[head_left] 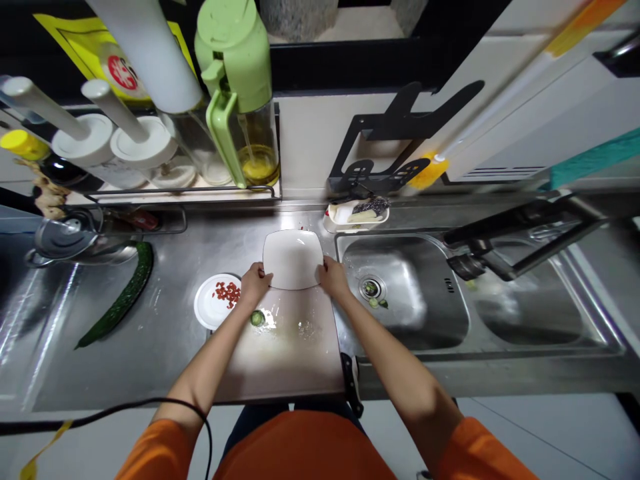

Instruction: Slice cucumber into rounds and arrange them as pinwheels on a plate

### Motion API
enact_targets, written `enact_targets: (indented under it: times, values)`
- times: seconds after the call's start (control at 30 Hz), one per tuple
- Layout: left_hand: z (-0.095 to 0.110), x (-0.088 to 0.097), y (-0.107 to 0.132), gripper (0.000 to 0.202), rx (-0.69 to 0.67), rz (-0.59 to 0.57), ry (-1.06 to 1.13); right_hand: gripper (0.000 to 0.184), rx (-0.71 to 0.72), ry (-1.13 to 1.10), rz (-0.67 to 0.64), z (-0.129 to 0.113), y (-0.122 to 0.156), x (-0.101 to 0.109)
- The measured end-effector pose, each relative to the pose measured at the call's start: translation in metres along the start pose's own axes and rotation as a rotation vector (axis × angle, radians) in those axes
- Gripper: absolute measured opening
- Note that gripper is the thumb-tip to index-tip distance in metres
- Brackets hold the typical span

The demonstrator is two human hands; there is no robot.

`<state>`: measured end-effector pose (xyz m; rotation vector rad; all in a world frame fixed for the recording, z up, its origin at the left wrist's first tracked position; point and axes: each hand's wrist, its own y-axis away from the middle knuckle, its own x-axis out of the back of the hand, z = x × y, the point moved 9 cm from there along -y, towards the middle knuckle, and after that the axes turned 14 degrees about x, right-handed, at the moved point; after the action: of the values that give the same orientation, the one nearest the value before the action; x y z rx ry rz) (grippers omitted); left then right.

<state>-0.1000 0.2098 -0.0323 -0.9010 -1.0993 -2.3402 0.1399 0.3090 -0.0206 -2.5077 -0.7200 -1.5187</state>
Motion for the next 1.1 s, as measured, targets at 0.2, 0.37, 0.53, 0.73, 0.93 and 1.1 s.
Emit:
enact_targets:
  times: [0.2,0.37,0.53,0.73,0.93,1.1]
  values:
    - [-0.009,0.012,0.037,0.018,-0.021,-0.018,0.014,0.027,0.061,-0.042,0.041,-0.015,0.036,0.015]
    - [-0.042,-0.001,0.078,0.013,-0.044,-0.077,0.023,0.023,0.063,-0.008,0.052,-0.021,0.088,0.014]
    - [-0.075,-0.019,0.111,0.014,-0.053,-0.129,0.037,0.023,0.046,0.117,-0.021,-0.023,0.134,0.001]
    - [-0.095,-0.032,0.128,0.012,-0.042,-0.138,0.022,0.021,0.016,0.263,-0.059,-0.022,0.162,-0.008]
    - [-0.103,-0.04,0.129,0.01,-0.052,-0.136,0.01,0.019,-0.029,0.295,-0.1,-0.021,0.168,-0.012]
    - [-0.105,-0.043,0.131,0.011,-0.042,-0.138,0.025,0.019,-0.049,0.311,-0.114,-0.02,0.17,-0.015]
